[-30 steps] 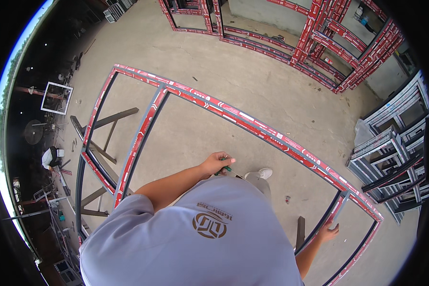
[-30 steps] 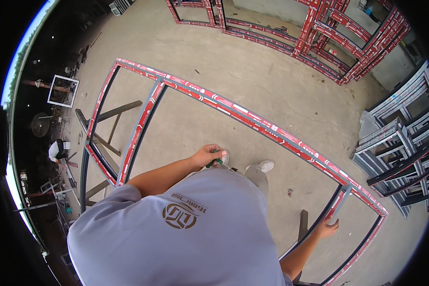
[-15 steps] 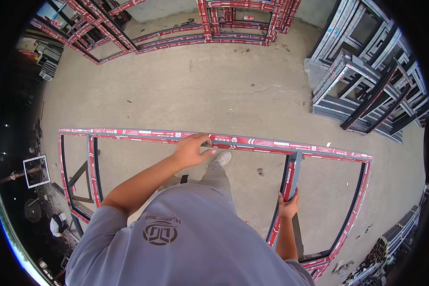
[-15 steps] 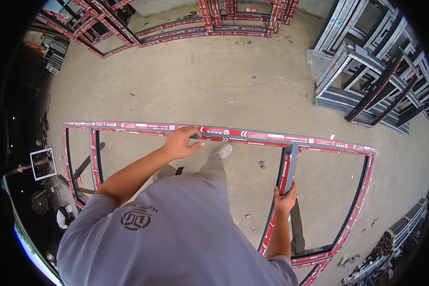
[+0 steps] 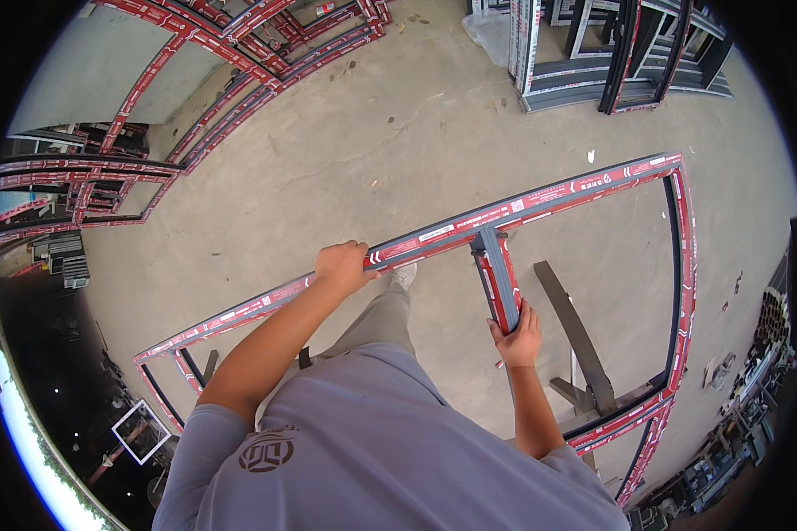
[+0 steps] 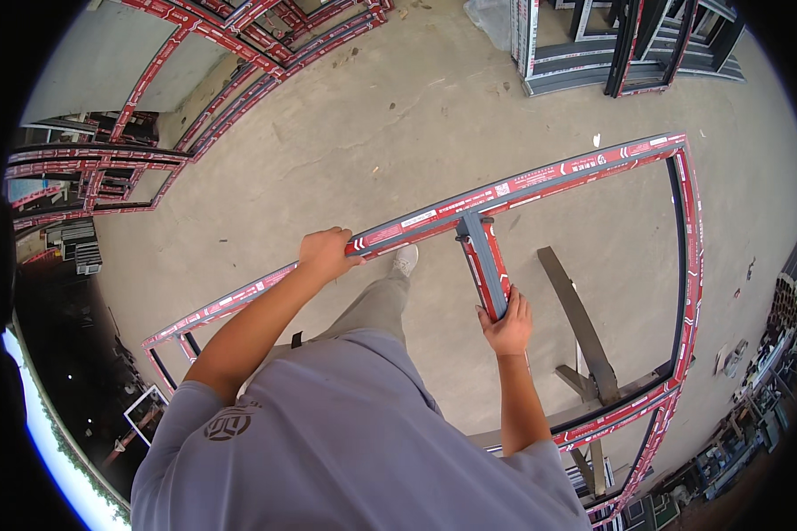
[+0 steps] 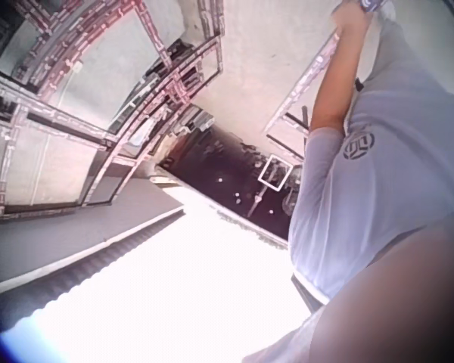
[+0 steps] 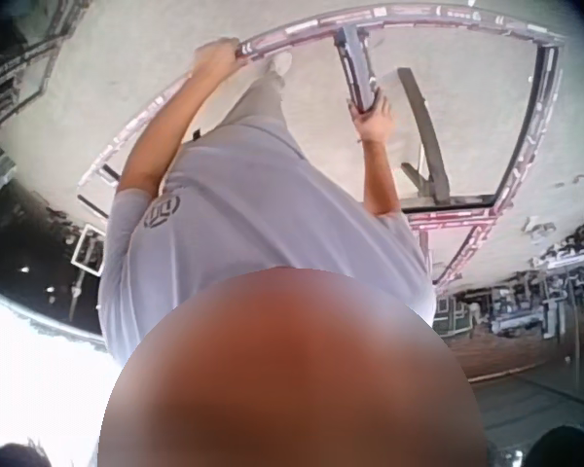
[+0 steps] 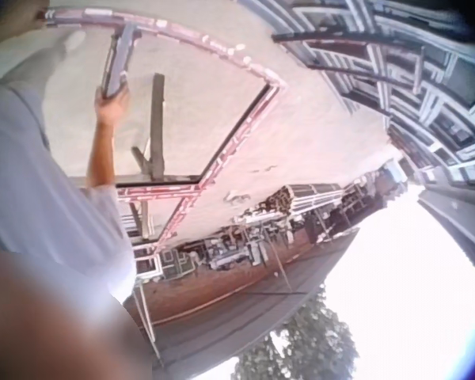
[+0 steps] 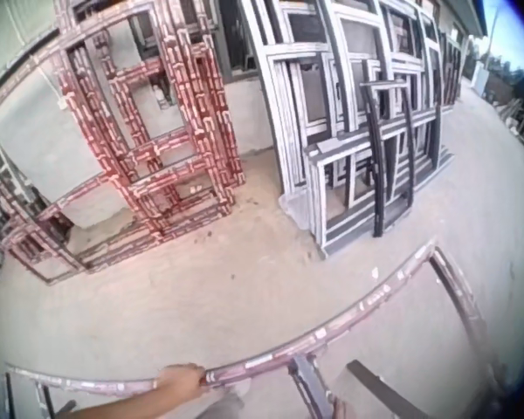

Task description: The person assembles a window frame by inserting a black rubber seal into the grooves of a red and grey metal frame using a green T-handle tool. They work along the edges and corners, then lift and reposition the frame to continue the process.

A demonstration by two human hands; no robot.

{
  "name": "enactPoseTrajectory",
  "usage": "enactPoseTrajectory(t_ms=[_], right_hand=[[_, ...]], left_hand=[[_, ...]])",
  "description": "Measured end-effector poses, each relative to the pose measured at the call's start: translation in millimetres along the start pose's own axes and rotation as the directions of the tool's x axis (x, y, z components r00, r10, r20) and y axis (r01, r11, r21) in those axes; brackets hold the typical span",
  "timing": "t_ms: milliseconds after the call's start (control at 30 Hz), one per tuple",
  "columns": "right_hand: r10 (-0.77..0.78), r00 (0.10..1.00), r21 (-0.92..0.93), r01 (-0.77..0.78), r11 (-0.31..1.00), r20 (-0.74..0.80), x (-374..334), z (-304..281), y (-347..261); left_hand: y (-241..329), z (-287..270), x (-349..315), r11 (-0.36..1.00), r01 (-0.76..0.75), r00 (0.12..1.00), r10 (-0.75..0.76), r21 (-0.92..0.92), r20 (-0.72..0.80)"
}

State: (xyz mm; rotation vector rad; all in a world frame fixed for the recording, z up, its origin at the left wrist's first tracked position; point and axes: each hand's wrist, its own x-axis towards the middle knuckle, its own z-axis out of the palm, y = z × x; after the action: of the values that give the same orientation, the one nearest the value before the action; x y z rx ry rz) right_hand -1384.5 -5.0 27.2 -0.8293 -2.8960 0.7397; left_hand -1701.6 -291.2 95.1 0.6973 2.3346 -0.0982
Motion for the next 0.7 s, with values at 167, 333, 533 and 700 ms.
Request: enactPoseTrajectory(t_ms=[167, 333, 533, 700], right_hand=[[0.052, 0.998, 0.004, -0.052, 0.999, 0.026, 1.7, -2.1, -1.6], [0.074, 0.997, 0.045, -0.075, 0.996, 0.011, 2.3, -5.5, -3.1], [0.103, 0.994, 0.036, -0.104, 0.994, 0.022, 1.6, -5.9, -1.5], [0.153, 0.988, 0.072, -0.153, 0.986, -0.006, -1.4, -5.2, -1.3]], left_hand=[[5.2, -2.0, 9.1, 0.996, -0.034, 0.998, 0.029, 0.079, 0.064], [9.7, -6.1, 11.8, 0.983, -0.054, 0.991, 0.031, 0.174, 0.134], [20.4, -14.1, 15.4, 0.954, -0.072, 0.984, 0.021, 0.290, 0.178], [30.9, -19.9, 18.4, 0.911, -0.109, 0.969, 0.008, 0.398, 0.246]])
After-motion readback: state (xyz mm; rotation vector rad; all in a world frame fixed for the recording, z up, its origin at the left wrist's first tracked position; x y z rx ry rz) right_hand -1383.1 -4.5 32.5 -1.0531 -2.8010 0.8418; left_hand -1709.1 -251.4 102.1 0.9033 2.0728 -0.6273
